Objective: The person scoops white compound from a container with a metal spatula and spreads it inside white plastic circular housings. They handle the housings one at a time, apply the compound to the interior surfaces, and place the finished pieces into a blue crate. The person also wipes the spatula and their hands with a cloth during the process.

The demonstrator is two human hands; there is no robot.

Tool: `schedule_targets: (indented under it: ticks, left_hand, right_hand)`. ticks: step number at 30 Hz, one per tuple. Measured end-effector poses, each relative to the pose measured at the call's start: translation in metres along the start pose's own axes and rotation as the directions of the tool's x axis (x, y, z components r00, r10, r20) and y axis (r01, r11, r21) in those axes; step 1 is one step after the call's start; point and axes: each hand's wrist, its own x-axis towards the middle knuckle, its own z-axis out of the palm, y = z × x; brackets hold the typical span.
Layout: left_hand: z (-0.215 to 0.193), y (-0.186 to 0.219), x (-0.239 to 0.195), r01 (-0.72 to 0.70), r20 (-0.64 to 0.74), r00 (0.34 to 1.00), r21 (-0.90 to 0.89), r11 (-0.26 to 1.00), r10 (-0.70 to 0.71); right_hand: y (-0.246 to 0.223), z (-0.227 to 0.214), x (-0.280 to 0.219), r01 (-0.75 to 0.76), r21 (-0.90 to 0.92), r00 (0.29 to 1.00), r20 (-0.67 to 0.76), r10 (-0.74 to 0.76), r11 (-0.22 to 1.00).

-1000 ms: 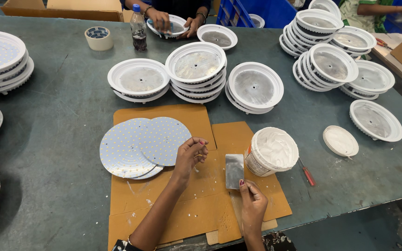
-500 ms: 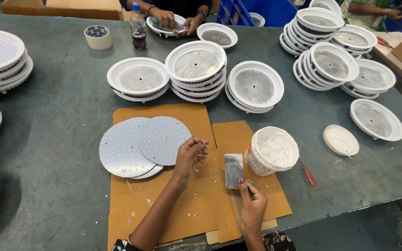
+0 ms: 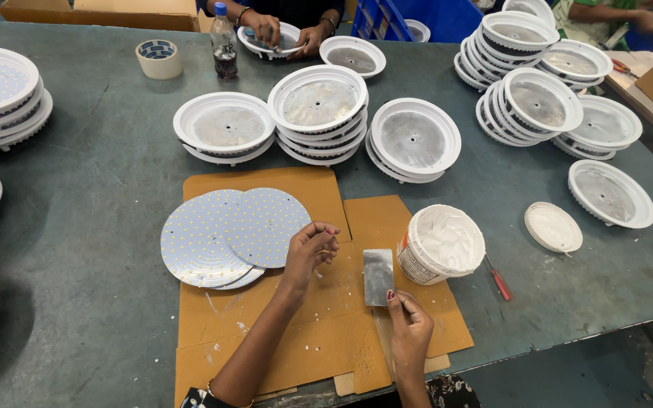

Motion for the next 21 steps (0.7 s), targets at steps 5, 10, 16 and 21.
schedule_targets:
  ticks: [5, 10, 16, 21]
  left_hand:
    - [-0.0004, -0.0006, 0.0005, 0.003, 0.002, 1.000, -0.011, 1.000, -0.003]
    - [0.0008, 0.0002, 0.0001, 0.001, 0.001, 1.000, -0.002, 1.000, -0.001]
    - [-0.0009, -0.0021, 0.0001, -0.002, -0.019, 1.000, 0.010, 1.000, 0.002]
    - [-0.0072, -0.0086, 0.0041, 0.031, -0.042, 0.999, 0.023, 0.999, -0.030]
  right_hand:
    - [-0.0004, 0.0001, -0.0006, -0.008, 0.017, 1.000, 0.009, 0.008, 1.000]
    - [-0.0041, 0.0008, -0.0008, -0.013, 0.009, 1.000, 0.005, 0.013, 1.000]
    - [-0.0077, 0.0038, -0.0032, -0.033, 0.022, 0.999, 0.008, 0.032, 0.999]
    - [-0.0083, 0.0015, -0.0019, 0.031, 0.035, 0.999, 0.026, -0.032, 0.999]
